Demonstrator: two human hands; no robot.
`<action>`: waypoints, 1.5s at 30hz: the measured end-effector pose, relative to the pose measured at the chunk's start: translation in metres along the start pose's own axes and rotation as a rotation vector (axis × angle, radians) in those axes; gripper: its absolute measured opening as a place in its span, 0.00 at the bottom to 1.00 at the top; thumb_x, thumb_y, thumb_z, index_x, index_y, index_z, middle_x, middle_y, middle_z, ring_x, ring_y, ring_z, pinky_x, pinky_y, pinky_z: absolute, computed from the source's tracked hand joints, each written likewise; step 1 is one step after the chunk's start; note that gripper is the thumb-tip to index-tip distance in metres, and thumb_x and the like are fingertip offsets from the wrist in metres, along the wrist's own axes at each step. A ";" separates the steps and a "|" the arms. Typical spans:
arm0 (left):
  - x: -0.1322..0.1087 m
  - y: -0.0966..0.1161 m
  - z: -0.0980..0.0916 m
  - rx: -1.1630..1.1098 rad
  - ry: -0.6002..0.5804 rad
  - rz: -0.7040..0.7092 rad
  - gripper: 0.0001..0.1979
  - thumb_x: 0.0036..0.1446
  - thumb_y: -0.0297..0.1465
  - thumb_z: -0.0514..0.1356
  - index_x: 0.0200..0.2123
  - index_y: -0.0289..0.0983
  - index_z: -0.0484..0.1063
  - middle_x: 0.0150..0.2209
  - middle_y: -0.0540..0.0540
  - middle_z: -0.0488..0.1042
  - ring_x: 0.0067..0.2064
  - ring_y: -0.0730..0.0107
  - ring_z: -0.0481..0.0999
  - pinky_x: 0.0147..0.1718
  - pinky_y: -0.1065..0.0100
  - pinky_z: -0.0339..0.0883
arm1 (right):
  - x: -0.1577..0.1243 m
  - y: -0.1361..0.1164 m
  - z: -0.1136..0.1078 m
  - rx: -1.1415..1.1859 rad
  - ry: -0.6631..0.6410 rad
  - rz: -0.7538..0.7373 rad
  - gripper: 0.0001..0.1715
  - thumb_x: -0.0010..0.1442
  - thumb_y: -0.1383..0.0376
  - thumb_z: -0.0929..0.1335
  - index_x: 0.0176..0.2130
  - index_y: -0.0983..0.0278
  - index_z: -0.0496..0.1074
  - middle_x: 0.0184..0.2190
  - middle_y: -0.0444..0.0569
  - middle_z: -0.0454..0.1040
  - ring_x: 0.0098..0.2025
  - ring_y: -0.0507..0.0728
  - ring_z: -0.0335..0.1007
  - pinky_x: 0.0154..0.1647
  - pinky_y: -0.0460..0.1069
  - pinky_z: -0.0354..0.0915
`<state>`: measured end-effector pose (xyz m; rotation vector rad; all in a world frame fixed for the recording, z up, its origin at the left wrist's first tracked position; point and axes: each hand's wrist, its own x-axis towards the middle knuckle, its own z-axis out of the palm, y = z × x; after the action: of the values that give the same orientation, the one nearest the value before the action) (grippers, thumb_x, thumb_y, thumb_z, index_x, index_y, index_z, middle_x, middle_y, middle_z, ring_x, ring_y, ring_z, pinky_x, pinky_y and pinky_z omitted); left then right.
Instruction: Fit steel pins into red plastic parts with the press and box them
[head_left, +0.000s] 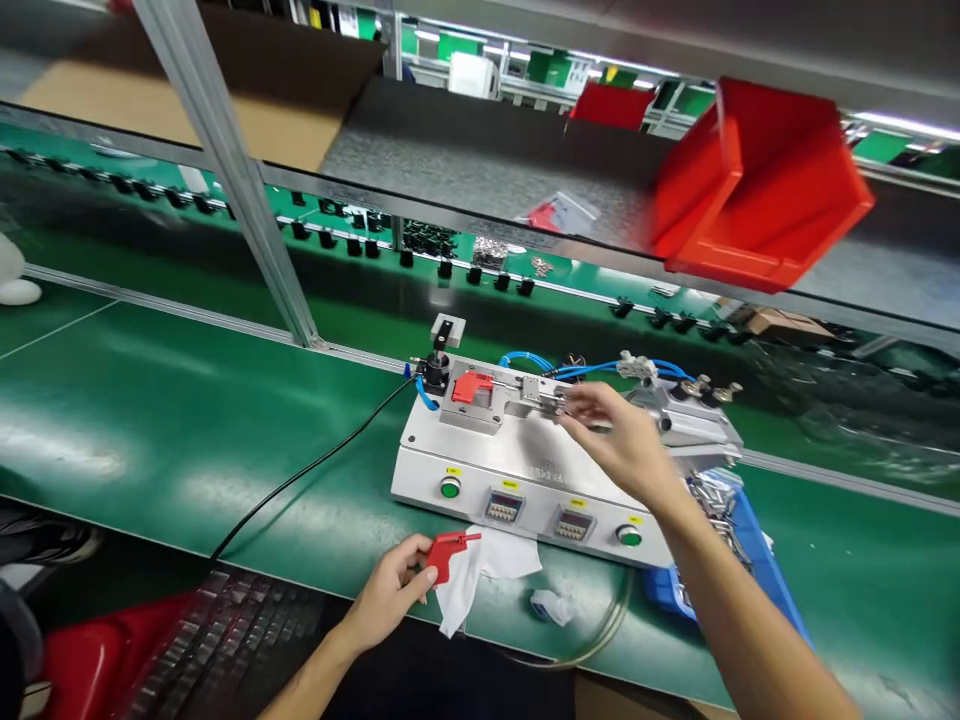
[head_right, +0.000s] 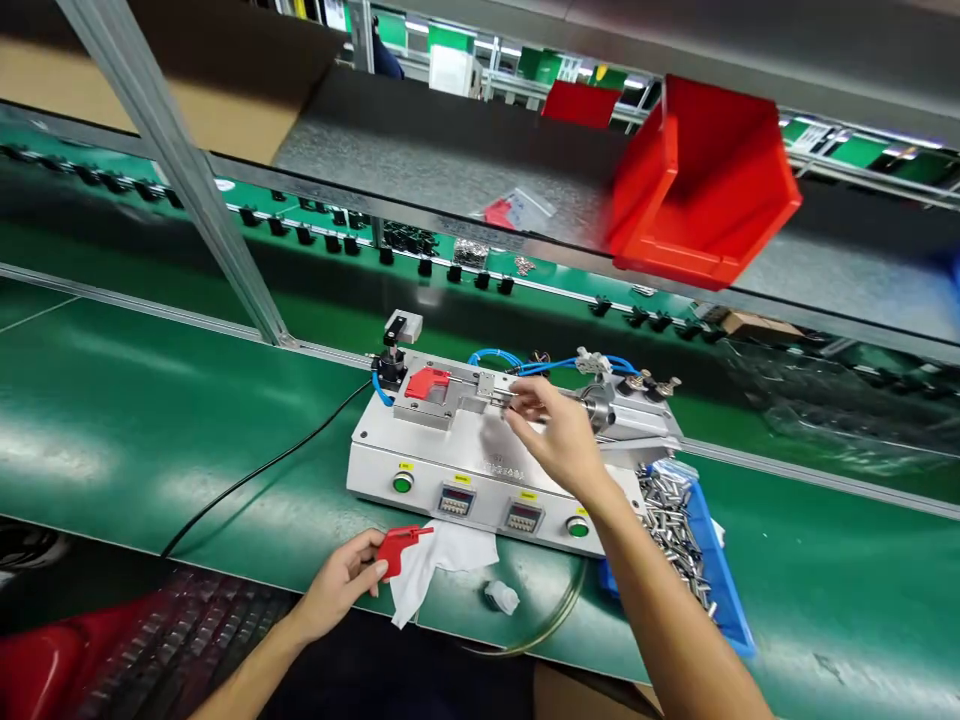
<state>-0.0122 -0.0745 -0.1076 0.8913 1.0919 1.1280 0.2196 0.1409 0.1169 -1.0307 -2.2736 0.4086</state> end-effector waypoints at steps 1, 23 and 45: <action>0.000 0.001 0.000 -0.011 0.003 0.011 0.21 0.62 0.50 0.66 0.43 0.37 0.77 0.37 0.44 0.78 0.37 0.64 0.76 0.30 0.70 0.69 | 0.018 0.001 0.012 -0.047 -0.004 -0.035 0.12 0.67 0.57 0.69 0.47 0.60 0.77 0.37 0.50 0.81 0.37 0.60 0.78 0.42 0.54 0.74; 0.003 0.003 -0.001 -0.017 -0.024 0.033 0.21 0.60 0.49 0.69 0.44 0.37 0.80 0.39 0.44 0.78 0.37 0.65 0.74 0.34 0.69 0.70 | 0.082 -0.002 0.088 -0.197 -0.131 -0.221 0.08 0.62 0.69 0.71 0.35 0.59 0.81 0.44 0.53 0.79 0.46 0.65 0.73 0.50 0.60 0.73; 0.130 0.226 0.005 1.042 0.236 0.491 0.21 0.62 0.26 0.55 0.57 0.38 0.73 0.28 0.53 0.73 0.28 0.68 0.73 0.33 0.68 0.66 | -0.096 0.030 0.011 -0.094 0.106 -0.128 0.12 0.73 0.61 0.63 0.43 0.60 0.75 0.42 0.56 0.79 0.45 0.63 0.78 0.47 0.58 0.76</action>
<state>-0.0529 0.1021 0.0806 1.9513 1.7598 1.0336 0.2794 0.0872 0.0549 -0.9232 -2.2662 0.1904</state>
